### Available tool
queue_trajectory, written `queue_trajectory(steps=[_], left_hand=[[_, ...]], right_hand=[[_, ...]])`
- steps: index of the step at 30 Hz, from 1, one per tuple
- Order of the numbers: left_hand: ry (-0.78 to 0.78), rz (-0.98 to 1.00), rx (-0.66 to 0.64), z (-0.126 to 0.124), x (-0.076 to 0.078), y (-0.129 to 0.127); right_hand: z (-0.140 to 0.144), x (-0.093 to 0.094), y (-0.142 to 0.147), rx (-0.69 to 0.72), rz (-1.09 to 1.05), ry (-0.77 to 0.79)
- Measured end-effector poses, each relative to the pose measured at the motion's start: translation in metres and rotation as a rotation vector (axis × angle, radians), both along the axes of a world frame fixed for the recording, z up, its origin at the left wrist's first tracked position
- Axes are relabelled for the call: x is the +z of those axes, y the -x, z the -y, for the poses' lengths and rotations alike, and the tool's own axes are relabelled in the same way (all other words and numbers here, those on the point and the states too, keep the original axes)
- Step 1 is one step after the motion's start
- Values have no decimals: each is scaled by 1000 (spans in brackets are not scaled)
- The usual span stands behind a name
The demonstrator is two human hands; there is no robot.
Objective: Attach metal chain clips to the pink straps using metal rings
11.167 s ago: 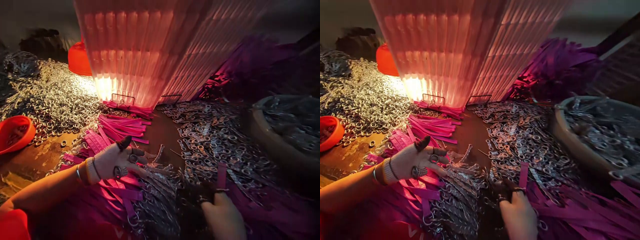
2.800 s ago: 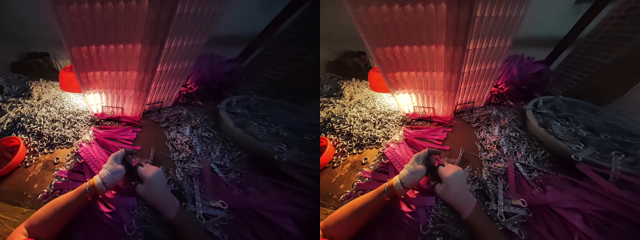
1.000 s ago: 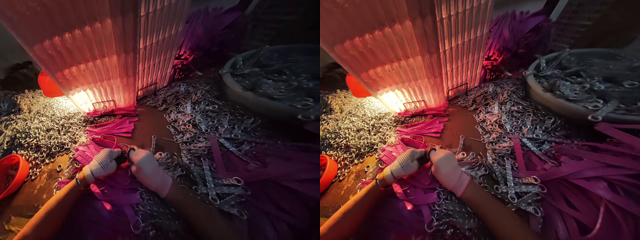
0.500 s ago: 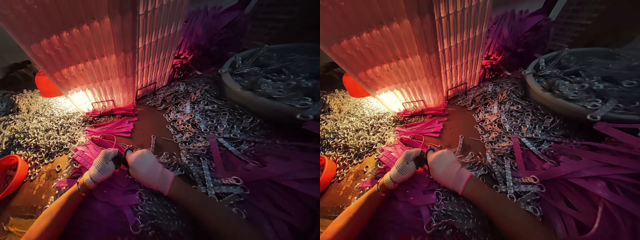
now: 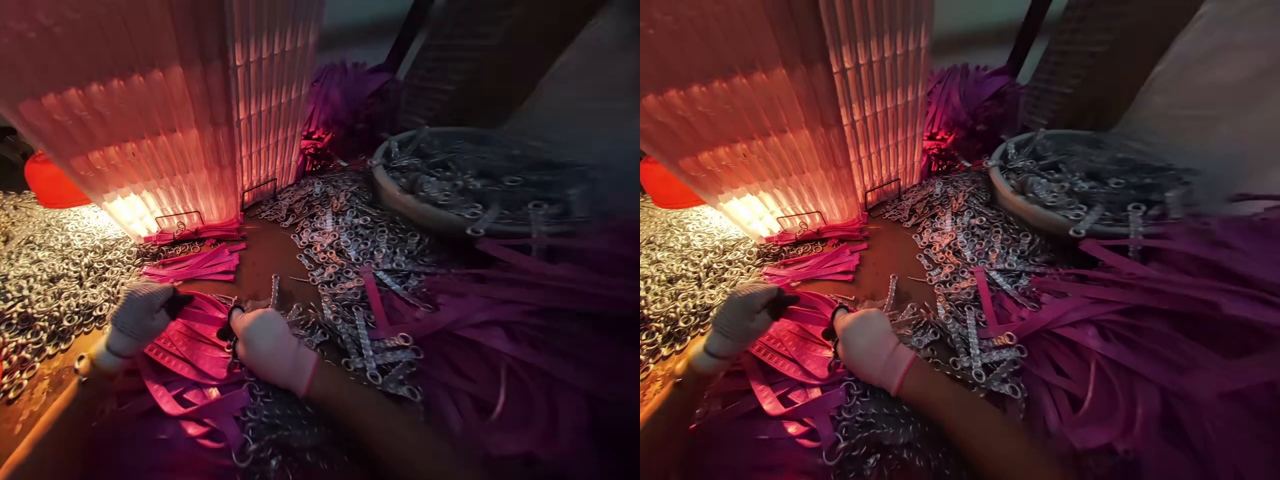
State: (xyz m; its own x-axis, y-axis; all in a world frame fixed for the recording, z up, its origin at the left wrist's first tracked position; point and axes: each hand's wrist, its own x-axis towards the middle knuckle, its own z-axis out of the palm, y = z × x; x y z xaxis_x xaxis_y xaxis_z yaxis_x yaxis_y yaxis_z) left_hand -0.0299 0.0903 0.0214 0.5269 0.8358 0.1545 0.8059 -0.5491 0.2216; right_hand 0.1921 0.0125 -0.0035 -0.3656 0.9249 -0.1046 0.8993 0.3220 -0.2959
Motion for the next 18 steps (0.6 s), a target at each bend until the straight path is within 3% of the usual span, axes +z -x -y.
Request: queue_trajectory(steps=[3,5,8,11,14,18], left_hand=[[-213,-257,-25,-14,2,25],[-216,-359,-121,-18,-8,29],[-126,-325,-251,-18,-27,16],[-52,-218,-338,-21,-40,-7],[20,-246,-415,-25,-50,-21],[134,-356,-383,-22,-62,-16]], right_hand=[[14,7,1,-83,-19,35],[22,9,-2,-107,-23,-16],[34,3,-26,-180,-147,-154],[46,-14,-70,-430,-173,-181],[56,-40,-108,-731,154,-84],[64,-76,-126,-648,307,-31]])
